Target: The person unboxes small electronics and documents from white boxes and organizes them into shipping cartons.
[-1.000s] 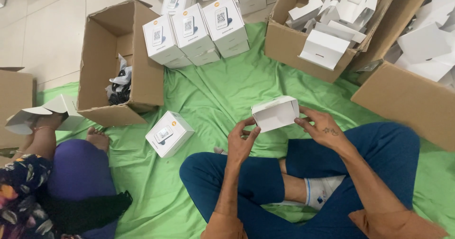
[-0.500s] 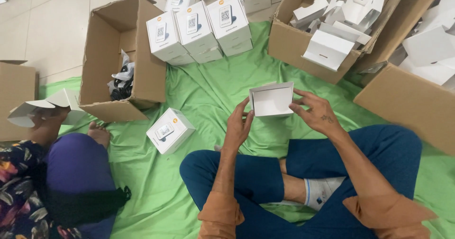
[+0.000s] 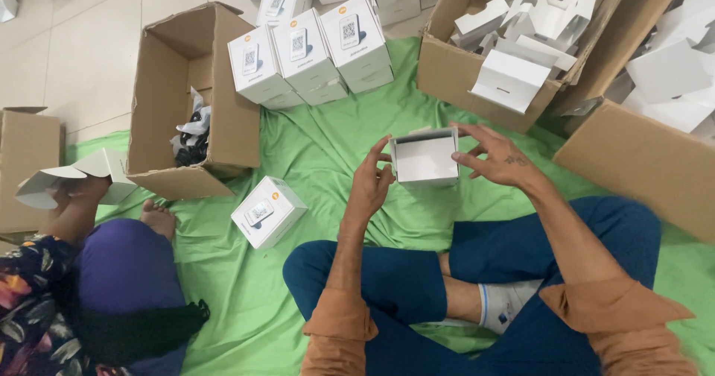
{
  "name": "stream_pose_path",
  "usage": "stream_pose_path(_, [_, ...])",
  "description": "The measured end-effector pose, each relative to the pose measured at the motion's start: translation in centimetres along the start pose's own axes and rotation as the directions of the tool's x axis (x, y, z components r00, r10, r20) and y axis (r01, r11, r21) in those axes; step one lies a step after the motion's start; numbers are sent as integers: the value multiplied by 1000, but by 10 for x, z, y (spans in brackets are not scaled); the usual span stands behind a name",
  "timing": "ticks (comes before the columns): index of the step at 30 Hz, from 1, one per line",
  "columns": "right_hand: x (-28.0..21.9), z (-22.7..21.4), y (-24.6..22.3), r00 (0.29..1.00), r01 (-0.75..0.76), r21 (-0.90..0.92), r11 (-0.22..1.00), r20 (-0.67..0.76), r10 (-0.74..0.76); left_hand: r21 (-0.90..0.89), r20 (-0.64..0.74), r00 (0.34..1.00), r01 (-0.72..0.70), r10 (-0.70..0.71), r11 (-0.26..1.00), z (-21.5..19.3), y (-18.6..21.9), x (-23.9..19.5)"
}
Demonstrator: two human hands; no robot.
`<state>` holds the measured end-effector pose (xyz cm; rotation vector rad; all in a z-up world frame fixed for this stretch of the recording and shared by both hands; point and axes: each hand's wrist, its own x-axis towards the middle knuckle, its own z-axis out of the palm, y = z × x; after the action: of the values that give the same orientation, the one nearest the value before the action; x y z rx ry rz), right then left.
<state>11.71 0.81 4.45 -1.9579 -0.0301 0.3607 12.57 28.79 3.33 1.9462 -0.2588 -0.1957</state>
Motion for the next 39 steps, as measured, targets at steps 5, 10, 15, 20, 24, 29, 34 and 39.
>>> stream_pose_path(5, [2, 11, 45, 983, 185, -35, 982, 23, -184, 67, -3, 994, -106, 106, 992, 6, -34, -17])
stream_pose_path(10, [-3, 43, 81, 977, 213, -53, 976, 12, -212, -16, -126, 987, -98, 95, 995, 40, -69, -25])
stream_pose_path(15, [-2, 50, 52, 975, -189, 179, 966, -81, 205, -430, -5, 971, 212, -237, 878, 55, -88, -29])
stream_pose_path(20, [6, 50, 15, 946, -321, 120, 939, 94, 311, -403, -55, 980, 151, -189, 902, 59, -85, -34])
stream_pose_path(24, [45, 47, -12, 995, 87, 166, 982, -65, -77, -216, -253, 963, 37, -92, 976, 15, -17, -4])
stream_pose_path(29, [154, 19, -75, 897, 420, -18, 907, -141, -418, -135, -428, 892, -220, 144, 966, -43, -7, 109])
stream_pose_path(34, [280, 8, -60, 906, 401, -230, 886, -42, -421, -86, -426, 896, -176, 123, 981, -60, -89, 193])
stream_pose_path(39, [325, 5, -54, 844, 513, -259, 819, -24, -536, 199, -634, 774, 165, -2, 966, -56, -116, 216])
